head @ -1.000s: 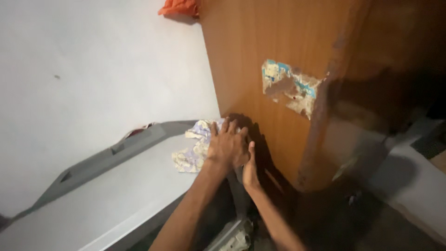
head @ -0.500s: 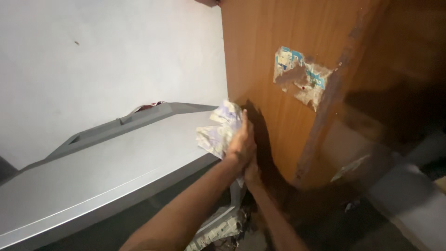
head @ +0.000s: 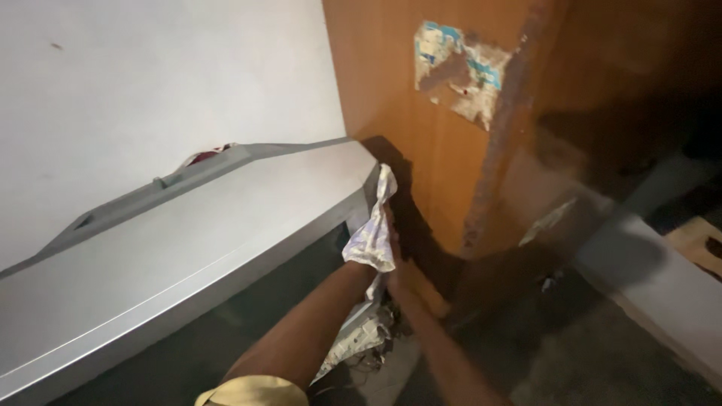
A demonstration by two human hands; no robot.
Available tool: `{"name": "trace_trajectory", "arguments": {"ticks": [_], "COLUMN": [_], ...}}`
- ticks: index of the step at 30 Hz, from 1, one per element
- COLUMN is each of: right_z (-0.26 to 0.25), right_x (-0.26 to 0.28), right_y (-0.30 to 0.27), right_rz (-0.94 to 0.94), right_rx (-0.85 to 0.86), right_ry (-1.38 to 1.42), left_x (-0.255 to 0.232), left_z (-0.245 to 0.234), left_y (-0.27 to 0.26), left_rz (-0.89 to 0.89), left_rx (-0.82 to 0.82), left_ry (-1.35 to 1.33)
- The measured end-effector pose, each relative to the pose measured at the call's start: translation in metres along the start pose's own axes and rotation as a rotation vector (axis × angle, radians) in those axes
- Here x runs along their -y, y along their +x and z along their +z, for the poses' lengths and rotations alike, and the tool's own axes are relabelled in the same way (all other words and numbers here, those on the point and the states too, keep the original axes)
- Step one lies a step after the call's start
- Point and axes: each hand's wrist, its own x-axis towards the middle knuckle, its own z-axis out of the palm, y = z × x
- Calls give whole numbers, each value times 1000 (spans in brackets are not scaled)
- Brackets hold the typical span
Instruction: The person wipes the top and front surfaces of a CRT television using a patterned cloth. They clean the top lid, the front bezel, and the screen area in a continuous sequence.
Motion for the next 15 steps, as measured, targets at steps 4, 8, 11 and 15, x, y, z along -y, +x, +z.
{"name": "trace_trajectory", "arguments": {"ticks": [4, 8, 11, 15], "right_z": [9, 8, 10, 12], "right_x": [-12, -25, -26, -27], "right_y": [-21, -41, -47, -44], "right_rz": [-5, -3, -15, -45], "right_rx": [-13, -16, 2, 13], "right_ry": [11, 8, 0, -7], "left_x": [-7, -17, -18, -18], "left_z": [8, 13, 15, 22], "left_y": [-16, -23, -29, -38], "left_rz": [-17, -3, -13, -33], "left_rx": [-73, -132, -155, -158], "left_ry": [-170, -287, -337, -388]}}
